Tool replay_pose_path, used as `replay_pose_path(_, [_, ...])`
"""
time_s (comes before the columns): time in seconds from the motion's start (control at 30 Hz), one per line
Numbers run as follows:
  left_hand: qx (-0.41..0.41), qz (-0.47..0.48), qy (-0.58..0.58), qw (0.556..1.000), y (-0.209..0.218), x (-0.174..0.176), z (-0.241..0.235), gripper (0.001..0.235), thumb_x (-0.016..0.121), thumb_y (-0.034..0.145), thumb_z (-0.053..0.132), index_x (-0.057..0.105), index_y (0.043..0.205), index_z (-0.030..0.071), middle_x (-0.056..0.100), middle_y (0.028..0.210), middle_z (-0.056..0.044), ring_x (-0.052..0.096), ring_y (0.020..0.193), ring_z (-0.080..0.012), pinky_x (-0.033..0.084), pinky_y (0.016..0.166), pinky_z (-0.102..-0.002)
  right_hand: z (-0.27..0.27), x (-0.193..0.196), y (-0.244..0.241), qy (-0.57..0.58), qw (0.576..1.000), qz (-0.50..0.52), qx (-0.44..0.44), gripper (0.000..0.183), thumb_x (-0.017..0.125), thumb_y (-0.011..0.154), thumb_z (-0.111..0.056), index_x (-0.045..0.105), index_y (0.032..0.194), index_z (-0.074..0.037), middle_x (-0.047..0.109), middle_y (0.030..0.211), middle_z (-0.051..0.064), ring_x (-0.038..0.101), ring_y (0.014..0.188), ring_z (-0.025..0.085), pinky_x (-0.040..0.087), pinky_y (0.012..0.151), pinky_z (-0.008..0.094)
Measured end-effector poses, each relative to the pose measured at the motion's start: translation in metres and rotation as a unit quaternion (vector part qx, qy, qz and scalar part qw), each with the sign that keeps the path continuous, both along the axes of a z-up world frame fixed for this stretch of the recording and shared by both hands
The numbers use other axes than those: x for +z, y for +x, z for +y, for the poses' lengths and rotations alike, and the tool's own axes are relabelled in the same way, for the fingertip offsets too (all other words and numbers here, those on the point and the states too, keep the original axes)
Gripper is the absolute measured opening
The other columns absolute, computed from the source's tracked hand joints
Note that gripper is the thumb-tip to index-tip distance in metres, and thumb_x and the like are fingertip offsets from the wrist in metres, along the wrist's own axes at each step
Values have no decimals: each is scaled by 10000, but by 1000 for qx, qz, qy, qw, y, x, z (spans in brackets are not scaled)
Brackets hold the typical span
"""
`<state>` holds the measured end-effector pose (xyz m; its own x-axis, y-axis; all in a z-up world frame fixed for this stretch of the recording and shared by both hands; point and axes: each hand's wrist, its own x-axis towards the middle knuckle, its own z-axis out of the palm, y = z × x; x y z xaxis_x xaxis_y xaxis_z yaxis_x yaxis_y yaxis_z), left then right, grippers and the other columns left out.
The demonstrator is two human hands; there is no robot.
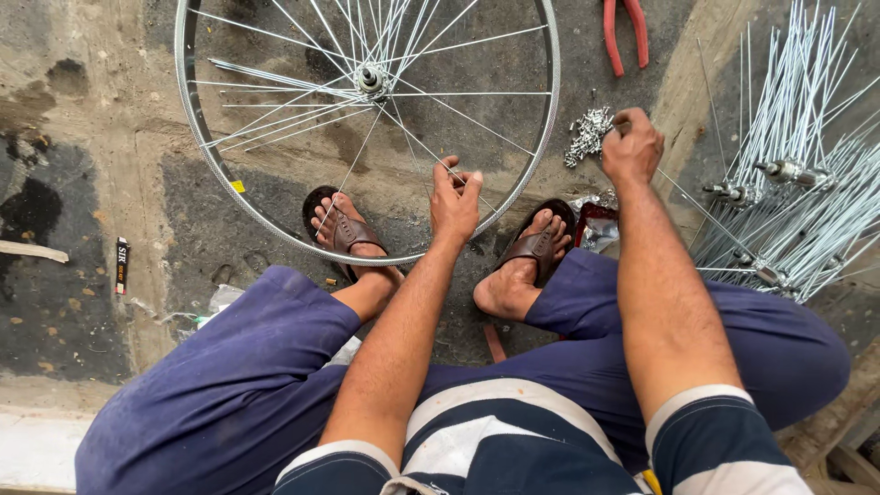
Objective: The person is assembling a bicycle wheel by inserting spokes into the rim and hub, then securing them with nuts. They repeatedly pick up spokes and nuts, thread the spokes through the rim holes, and tighten the nuts by hand.
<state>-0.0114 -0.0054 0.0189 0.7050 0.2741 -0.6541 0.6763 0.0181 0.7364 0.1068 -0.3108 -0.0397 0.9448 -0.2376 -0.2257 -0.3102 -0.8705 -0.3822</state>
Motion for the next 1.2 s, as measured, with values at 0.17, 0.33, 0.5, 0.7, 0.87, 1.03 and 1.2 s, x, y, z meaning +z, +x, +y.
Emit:
replay_pose_path(0.17, [-11,15,0,1000,1,3,3,570,655,958,313,438,1437,94,695,1062,-66,693,920,-166,568,818,-349,25,5,49,-45,997,34,50,225,637,894,-54,814,1011,-129,780,997,142,748,931,301,573,904,402])
replay_pose_path(0.33, [2,5,-9,1000,2,3,1,531,656,962,319,480,1403,82,703,1068,-51,697,927,-162,565,817,-345,51,0,76,-160,978,86,105,213,704,815,-87,817,994,-62,740,971,221,726,921,403,577,852,464])
replay_pose_path(0.5, [26,-35,1,999,-3,-8,0,497,678,956,321,532,1359,70,714,1017,-47,699,881,-171,565,795,-345,55,-20,78,-244,947,80,193,173,711,825,-84,796,955,-10,741,934,262,727,896,435,580,817,480])
replay_pose_path(0.7, [31,-26,23,999,-2,-23,-9,463,701,922,317,588,1301,76,729,971,-61,712,863,-201,567,796,-359,50,-5,64,-21,995,-13,95,138,698,839,-127,780,903,-36,773,870,180,761,771,289,623,790,410])
replay_pose_path(0.87, [28,-47,22,998,-7,-36,-17,426,684,930,345,630,1237,55,743,988,-88,726,890,-224,568,828,-377,71,52,37,427,879,122,-172,38,613,945,-50,629,911,-43,735,845,143,733,708,224,637,645,357])
replay_pose_path(1.03, [9,-48,37,998,-2,-35,-21,399,663,948,356,641,1219,65,747,1031,-106,721,948,-231,565,874,-390,97,115,9,536,802,135,-227,39,619,947,-9,611,926,-41,727,832,127,726,709,196,650,648,307])
replay_pose_path(1.2, [-29,5,15,999,1,-24,-12,384,623,957,355,618,1236,92,736,1096,-89,707,1002,-210,552,899,-388,117,152,-11,557,790,140,-214,25,672,1011,-44,653,1026,-41,747,907,126,743,783,190,635,701,295])
